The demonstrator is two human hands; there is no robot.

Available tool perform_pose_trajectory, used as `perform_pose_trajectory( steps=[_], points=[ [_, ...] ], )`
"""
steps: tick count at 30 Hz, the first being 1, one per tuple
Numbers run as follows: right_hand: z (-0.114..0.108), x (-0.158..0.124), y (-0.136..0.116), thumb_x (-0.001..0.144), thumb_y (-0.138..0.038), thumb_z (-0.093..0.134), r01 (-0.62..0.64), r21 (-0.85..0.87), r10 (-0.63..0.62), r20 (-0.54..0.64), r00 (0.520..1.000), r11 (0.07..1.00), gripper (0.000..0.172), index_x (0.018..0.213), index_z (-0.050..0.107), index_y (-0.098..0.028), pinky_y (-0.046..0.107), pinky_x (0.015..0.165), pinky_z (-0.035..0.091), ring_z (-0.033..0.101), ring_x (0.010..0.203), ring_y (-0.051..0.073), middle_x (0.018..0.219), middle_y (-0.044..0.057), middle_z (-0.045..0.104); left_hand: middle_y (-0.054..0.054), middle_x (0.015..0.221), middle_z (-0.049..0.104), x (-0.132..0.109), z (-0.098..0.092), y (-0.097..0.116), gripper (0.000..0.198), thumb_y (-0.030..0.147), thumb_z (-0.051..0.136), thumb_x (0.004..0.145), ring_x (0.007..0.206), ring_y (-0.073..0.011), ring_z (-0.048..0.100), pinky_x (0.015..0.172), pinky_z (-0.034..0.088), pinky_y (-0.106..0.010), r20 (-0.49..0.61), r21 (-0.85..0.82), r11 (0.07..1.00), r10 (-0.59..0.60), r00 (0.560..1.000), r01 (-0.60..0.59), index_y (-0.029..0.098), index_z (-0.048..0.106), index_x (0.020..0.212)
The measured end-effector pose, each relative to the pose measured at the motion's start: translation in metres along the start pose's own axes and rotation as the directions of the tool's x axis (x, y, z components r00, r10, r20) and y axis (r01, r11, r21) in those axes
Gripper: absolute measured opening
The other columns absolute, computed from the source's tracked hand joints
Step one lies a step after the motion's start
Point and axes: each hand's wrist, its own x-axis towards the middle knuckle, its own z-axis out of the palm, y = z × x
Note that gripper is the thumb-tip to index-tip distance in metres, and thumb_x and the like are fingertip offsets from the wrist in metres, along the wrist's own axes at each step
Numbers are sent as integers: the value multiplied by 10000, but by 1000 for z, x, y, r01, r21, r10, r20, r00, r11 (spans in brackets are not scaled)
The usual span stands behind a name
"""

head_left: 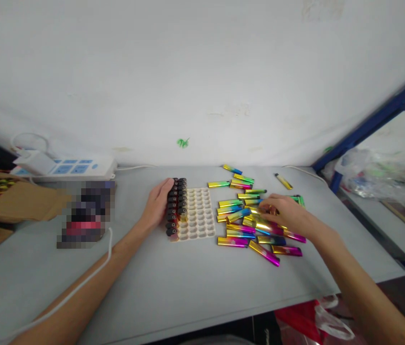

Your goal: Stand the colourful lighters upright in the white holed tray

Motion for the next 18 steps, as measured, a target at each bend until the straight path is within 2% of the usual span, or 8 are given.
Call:
perform_pose_trajectory(
  steps=[3,5,8,10,12,14,18],
  points=[
    [-3,3,2,935,-295,751,46,39,-45,-20,999,998,85,935,796,-223,389,873,556,706,914,247,1041,92,711,14,724,542,-1,1,1,423,569,608,950,746,-170,464,701,401,-299,-1,7,1000,0,1000,0,208,536,742],
    [-7,1,4,960,-360,726,47,79,-43,-49,998,996,146,962,767,-220,387,879,556,707,921,242,1056,94,717,15,717,543,-1,1,1,422,564,609,952,735,-168,469,694,400,-299,-2,2,1000,-1,1000,1,207,540,738],
    [-13,-2,3,991,-463,684,2,190,16,-94,995,982,248,1018,737,-223,371,788,550,689,808,225,937,67,745,13,733,570,0,2,-1,422,571,605,953,742,-174,499,705,421,-298,-2,-6,1000,10,1000,-10,206,561,747],
    [-15,-3,-1,956,-548,722,-20,340,72,-142,987,940,335,1045,742,-226,354,712,538,661,738,209,885,52,749,14,745,580,0,1,-2,431,592,601,946,746,-178,513,710,431,-294,0,-4,1000,13,1000,-13,208,567,752],
    [-12,-1,-11,895,-605,783,-10,541,138,-198,970,841,419,1074,751,-227,344,694,542,663,753,206,912,54,755,16,748,578,0,1,-3,435,601,598,945,742,-176,515,703,430,-289,2,-3,1000,6,1000,-6,211,564,755],
    [-5,5,-26,853,-610,826,27,720,212,-239,948,693,451,1088,758,-231,349,720,555,682,808,215,942,58,760,15,749,579,0,0,-4,430,592,602,950,741,-174,517,706,431,-286,5,-4,1000,4,1000,-4,209,570,758],
    [12,24,-71,870,-630,784,152,897,309,-296,904,415,430,1077,738,-256,382,761,571,707,901,245,1005,75,761,13,742,579,0,0,-3,426,584,610,949,736,-177,520,706,441,-291,3,-7,1000,14,1000,-14,207,576,755]
  ],
)
